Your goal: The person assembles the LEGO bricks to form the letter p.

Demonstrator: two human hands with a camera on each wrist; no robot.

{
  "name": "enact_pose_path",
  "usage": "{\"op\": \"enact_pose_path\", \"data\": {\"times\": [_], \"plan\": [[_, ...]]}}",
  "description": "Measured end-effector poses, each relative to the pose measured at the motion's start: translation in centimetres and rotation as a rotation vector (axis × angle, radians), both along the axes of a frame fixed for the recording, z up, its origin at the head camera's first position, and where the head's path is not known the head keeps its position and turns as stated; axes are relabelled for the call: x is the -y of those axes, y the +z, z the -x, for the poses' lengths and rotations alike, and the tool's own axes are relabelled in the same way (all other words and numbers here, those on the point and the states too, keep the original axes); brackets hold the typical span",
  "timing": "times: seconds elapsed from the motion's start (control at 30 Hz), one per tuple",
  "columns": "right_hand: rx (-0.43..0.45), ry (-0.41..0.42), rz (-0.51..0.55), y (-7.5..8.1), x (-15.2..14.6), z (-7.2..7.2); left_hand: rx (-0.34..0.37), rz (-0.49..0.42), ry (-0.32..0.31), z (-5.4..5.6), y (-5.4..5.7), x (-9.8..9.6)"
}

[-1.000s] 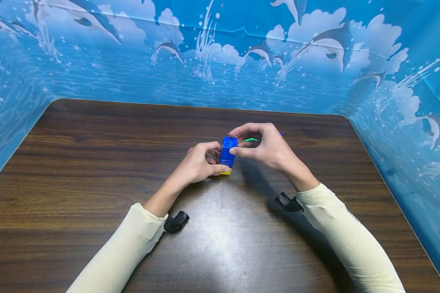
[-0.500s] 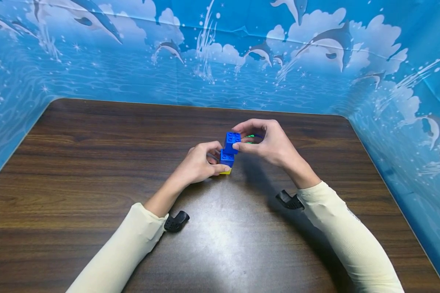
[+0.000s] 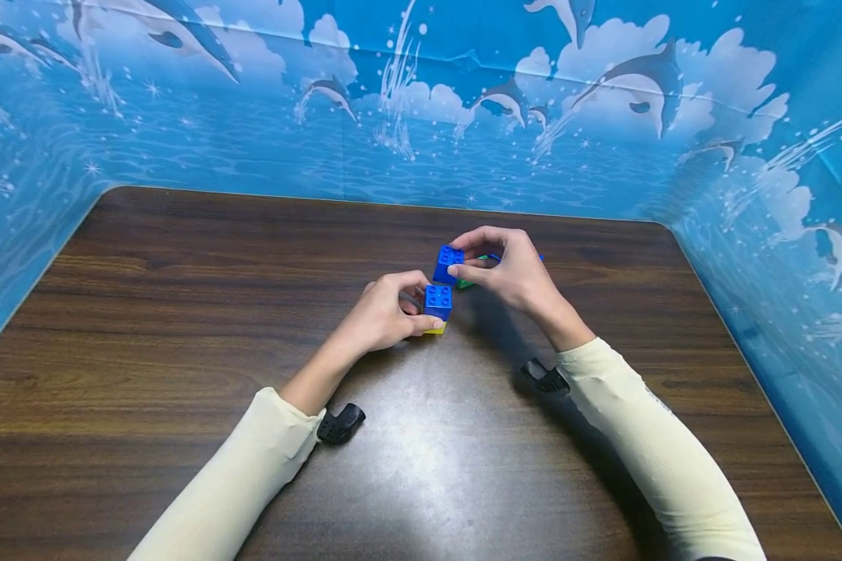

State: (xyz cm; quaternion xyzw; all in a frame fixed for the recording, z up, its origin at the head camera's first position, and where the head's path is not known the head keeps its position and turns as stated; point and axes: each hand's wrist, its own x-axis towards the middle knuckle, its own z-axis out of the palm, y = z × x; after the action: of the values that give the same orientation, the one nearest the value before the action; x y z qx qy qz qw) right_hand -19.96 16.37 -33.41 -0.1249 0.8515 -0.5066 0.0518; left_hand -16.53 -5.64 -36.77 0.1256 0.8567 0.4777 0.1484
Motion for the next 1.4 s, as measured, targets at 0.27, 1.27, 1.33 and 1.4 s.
{"op": "enact_pose_path", "data": {"times": [0.27,1.27,1.33,1.4], "plan": [[0.041,0.033,-0.083,-1.6,0.8,0.3,-0.002,-0.002,0.001,0.1,0.0,0.0],[0.052,0.038,-0.171,-2.0,0.1,0.7,0.005,-0.005,0.002,0.0,-0.1,0.0],[0.038,0.033,-0.207,-2.0,-0.4,0.8,0.007,-0.005,-0.003,0.0,-0.1,0.0],[0.022,0.023,-0.244,-2.1,-0.8,0.9,0.008,-0.004,-0.004,0.0,-0.1,-0.1]]}}
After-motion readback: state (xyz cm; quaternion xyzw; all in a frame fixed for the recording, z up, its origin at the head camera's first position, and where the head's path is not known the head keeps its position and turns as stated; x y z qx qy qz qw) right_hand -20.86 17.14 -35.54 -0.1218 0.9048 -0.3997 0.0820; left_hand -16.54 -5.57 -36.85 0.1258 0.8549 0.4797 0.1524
